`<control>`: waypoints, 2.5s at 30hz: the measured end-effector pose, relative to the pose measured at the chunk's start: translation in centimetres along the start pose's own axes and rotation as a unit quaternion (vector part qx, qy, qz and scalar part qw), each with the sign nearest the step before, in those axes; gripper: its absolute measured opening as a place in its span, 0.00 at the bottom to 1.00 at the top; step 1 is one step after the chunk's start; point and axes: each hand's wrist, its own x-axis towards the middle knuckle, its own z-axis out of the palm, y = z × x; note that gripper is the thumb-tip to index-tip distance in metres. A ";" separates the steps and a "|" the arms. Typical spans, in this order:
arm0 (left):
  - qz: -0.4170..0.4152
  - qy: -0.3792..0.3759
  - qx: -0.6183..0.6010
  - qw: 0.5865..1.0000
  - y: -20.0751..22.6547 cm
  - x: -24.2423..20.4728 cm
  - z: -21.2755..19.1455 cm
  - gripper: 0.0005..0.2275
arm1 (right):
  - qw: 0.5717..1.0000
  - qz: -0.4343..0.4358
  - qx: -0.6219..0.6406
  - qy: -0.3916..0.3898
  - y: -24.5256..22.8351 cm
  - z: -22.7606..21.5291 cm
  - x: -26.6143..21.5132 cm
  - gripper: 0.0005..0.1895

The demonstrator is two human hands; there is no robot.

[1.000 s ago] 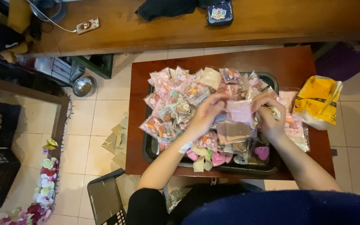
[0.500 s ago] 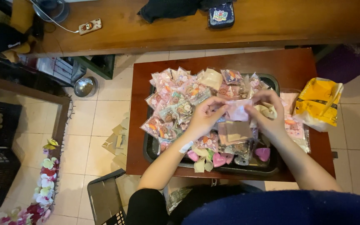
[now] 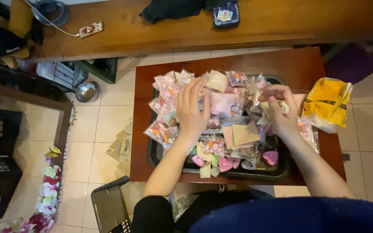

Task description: The recorder is sorting various small packaged items and heart-shaped objects into a tray.

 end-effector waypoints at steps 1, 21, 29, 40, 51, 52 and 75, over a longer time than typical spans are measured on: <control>0.001 0.000 0.000 1.000 0.1 -0.2 0.1 0.14 | 1.000 0.000 0.000 0.001 0.0 0.0 0.0 0.11; 0.236 -0.279 -0.114 0.924 0.8 -4.6 4.2 0.08 | 0.916 0.059 -0.350 -0.185 -8.3 -2.6 -0.2 0.11; 0.204 -0.271 -0.138 0.931 1.3 -3.4 3.2 0.09 | 0.782 0.206 -0.510 -0.292 -8.0 -2.4 -7.9 0.34; 0.163 -0.319 -0.164 0.919 1.6 -2.8 2.3 0.14 | 0.783 0.199 -0.514 -0.289 -11.0 -2.5 -5.9 0.25; 0.100 -0.396 -0.153 0.900 0.0 -2.5 3.0 0.12 | 0.903 -0.082 -0.393 -0.150 -6.0 2.8 2.4 0.23; 0.100 -0.395 -0.151 0.900 0.2 -2.3 2.6 0.12 | 0.904 -0.084 -0.392 -0.150 -5.2 3.0 2.0 0.23; -0.097 -0.252 -0.382 0.884 0.7 -2.3 2.4 0.16 | 0.896 0.118 0.415 -0.107 -2.1 2.9 0.0 0.35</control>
